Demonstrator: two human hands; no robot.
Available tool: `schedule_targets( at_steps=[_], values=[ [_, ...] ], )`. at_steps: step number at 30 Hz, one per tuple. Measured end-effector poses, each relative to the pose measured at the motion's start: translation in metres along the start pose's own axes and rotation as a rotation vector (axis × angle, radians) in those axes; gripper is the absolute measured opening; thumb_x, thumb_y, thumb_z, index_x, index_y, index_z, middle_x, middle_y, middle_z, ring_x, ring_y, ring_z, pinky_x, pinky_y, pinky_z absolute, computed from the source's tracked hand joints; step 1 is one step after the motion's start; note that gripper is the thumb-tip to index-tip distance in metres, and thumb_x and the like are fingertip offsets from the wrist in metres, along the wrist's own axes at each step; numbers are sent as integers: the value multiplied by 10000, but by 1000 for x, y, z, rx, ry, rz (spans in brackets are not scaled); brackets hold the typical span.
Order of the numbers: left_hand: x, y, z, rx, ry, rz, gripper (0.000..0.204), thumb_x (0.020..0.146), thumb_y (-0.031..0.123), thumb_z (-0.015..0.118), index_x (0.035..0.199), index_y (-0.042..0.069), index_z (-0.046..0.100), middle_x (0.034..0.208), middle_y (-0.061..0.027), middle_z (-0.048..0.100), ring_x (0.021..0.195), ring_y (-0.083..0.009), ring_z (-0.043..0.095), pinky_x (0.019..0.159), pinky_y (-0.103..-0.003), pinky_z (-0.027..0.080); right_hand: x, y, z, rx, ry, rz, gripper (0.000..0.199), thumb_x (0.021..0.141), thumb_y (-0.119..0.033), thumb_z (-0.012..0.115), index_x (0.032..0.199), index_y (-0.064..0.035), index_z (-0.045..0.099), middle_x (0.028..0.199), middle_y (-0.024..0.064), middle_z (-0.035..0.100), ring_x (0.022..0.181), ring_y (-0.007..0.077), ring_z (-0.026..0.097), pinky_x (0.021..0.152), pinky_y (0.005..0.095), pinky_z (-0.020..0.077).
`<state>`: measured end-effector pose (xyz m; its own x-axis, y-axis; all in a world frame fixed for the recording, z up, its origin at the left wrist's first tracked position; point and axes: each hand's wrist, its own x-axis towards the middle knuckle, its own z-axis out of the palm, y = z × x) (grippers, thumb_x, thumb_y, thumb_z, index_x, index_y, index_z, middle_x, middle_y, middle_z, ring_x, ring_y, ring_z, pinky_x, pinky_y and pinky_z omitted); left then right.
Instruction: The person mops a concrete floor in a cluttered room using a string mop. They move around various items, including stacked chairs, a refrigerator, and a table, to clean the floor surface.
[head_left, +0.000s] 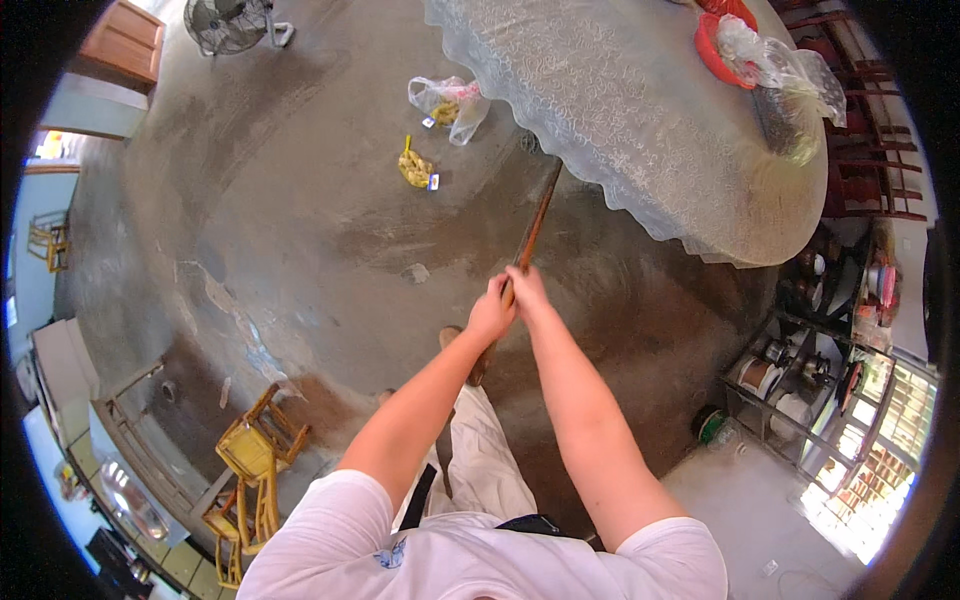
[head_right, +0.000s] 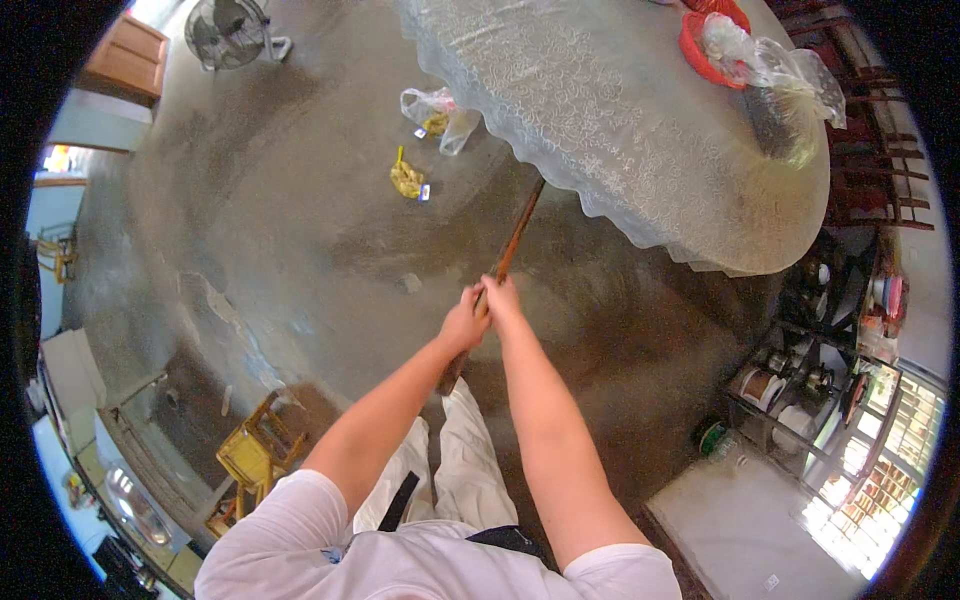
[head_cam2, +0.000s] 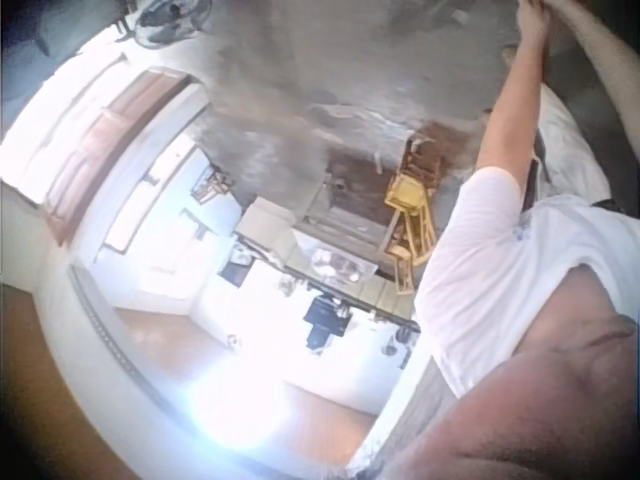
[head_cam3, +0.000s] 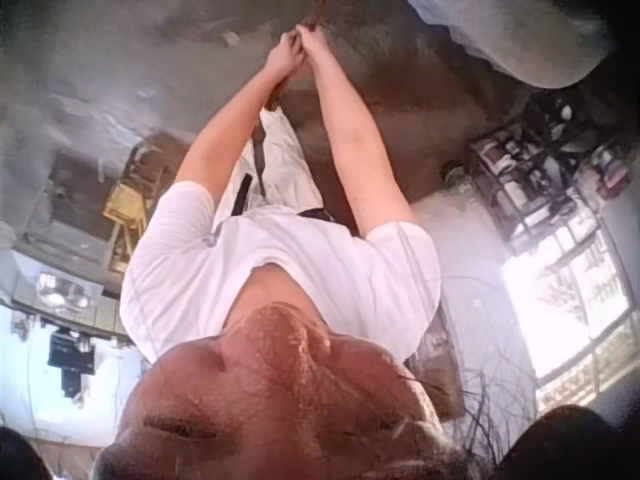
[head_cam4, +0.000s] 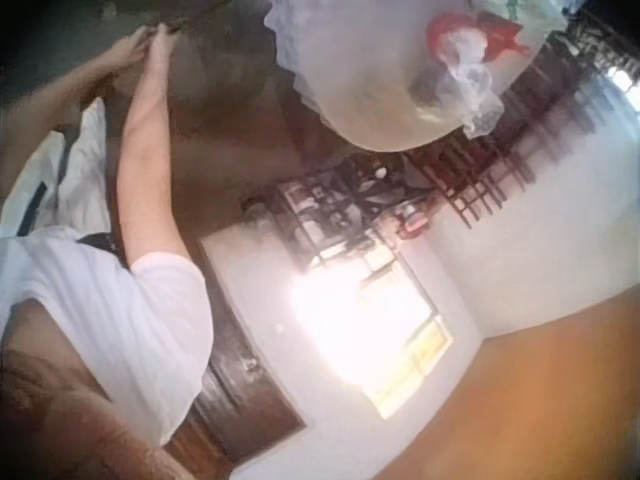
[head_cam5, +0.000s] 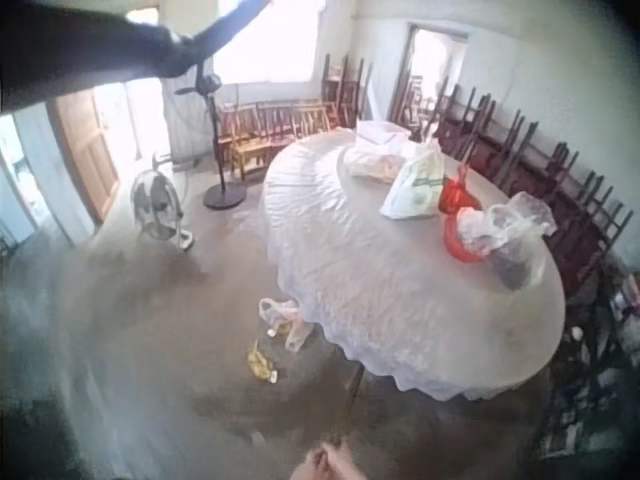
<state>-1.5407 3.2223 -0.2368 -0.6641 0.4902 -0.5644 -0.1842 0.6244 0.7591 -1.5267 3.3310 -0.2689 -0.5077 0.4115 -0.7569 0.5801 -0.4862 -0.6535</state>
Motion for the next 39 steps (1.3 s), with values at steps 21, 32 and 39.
schedule_targets(
  at_steps=[21, 32, 39],
  values=[
    [-340, -141, -282, 391, -186, 22, 530, 626, 35, 611, 1110, 40, 395, 839, -227, 592, 800, -398, 578, 680, -450, 459, -208, 184, 273, 295, 181, 348, 147, 754, -76, 547, 665, 26, 489, 544, 115, 488, 400, 210, 467, 363, 341, 403],
    [-477, -173, -347, 851, -200, -287, 513, 721, 222, 632, 1174, 99, 424, 837, -165, 583, 741, -372, 588, 637, -435, 486, -313, 232, 363, -16, 392, 465, 142, 762, -74, 532, 724, 61, 509, 549, 147, 542, 423, 252, 539, 381, 350, 412],
    [-465, -183, -326, 745, -121, -121, 307, 690, 65, 590, 976, 62, 478, 798, -184, 593, 745, -359, 597, 650, -453, 482, -282, 248, 337, -152, 383, 505, 201, 776, -87, 538, 879, 79, 494, 619, 187, 586, 487, 282, 600, 439, 351, 479]
  ],
)
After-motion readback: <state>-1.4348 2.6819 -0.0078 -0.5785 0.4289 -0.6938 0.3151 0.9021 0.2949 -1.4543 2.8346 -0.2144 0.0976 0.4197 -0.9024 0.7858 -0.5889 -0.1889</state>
